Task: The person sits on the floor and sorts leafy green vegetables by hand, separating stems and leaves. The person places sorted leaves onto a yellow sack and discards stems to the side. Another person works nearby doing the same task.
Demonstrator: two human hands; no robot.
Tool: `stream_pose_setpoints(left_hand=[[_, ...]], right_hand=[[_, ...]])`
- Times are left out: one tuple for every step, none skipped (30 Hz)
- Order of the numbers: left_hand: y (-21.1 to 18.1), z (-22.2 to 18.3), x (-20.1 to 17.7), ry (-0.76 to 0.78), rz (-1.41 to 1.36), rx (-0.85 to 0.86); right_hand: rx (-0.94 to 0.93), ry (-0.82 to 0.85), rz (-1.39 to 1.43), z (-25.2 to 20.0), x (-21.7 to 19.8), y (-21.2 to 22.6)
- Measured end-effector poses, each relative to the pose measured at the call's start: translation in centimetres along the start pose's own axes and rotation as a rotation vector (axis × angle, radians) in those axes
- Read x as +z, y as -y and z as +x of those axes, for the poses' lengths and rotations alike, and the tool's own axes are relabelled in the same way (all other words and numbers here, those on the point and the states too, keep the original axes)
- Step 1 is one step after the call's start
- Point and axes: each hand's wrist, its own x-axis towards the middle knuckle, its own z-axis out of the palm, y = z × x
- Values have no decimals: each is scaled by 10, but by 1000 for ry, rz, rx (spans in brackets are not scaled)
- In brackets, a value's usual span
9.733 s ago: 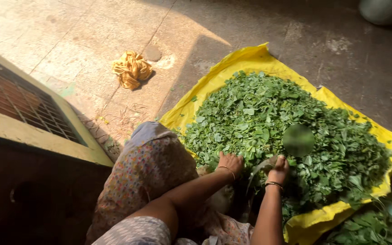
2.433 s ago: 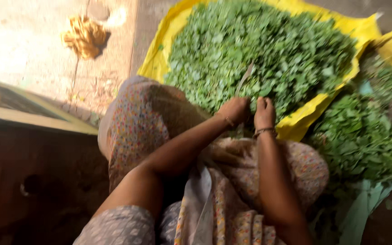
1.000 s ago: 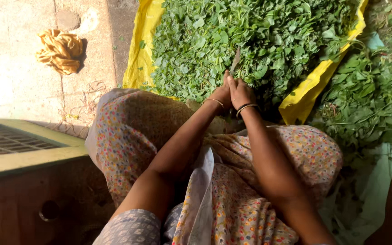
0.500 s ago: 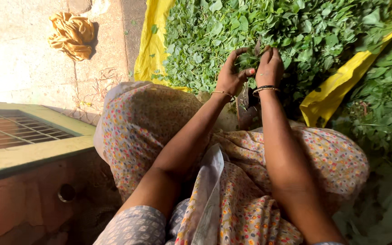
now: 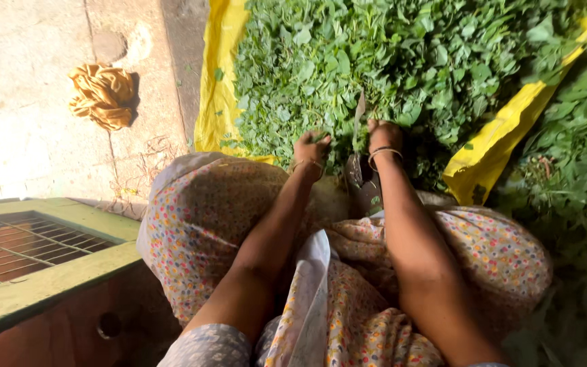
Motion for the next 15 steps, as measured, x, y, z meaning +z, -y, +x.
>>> stream_pose_setpoints(left_hand=[[1,4,-6,-13,-32,-59],[3,4,-11,-31,-67,-128],[3,5,-12,44,-122,-119],[4,3,-13,111,-181,-114],[1,0,-13,178,-240,-108],[-7,1,-8,209,-247,-108],[-15,0,-4,240,-254,-106],[-20,-3,1,272,-265,-110],[-27,-6,9,268,-288,-108],[-32,-12,14,265,-307,-109],[-35,-18,20,262,-325,-110],[-39,-26,24,317,-319,-125],[-42,-33,29,372,-313,-139],[-48,-37,36,431,-306,-151],[-53,-41,42,406,-260,-139]], right_hand=[[-1,-35,54,4,-6,1],[-34,-84,153,8,-16,0],[-112,-135,304,14,-26,3],[-219,-169,456,19,-38,7],[-326,-184,595,20,-47,13],[-427,-185,720,22,-60,20],[-378,-150,774,18,-70,25],[-327,-114,818,8,-81,26],[-274,-76,860,0,-91,28],[-210,73,781,-11,-99,27],[-145,218,697,-23,-105,26],[-76,356,618,-34,-108,25],[-101,474,605,-46,-109,23],[-125,587,589,-58,-108,21],[-148,701,571,-67,-106,22]])
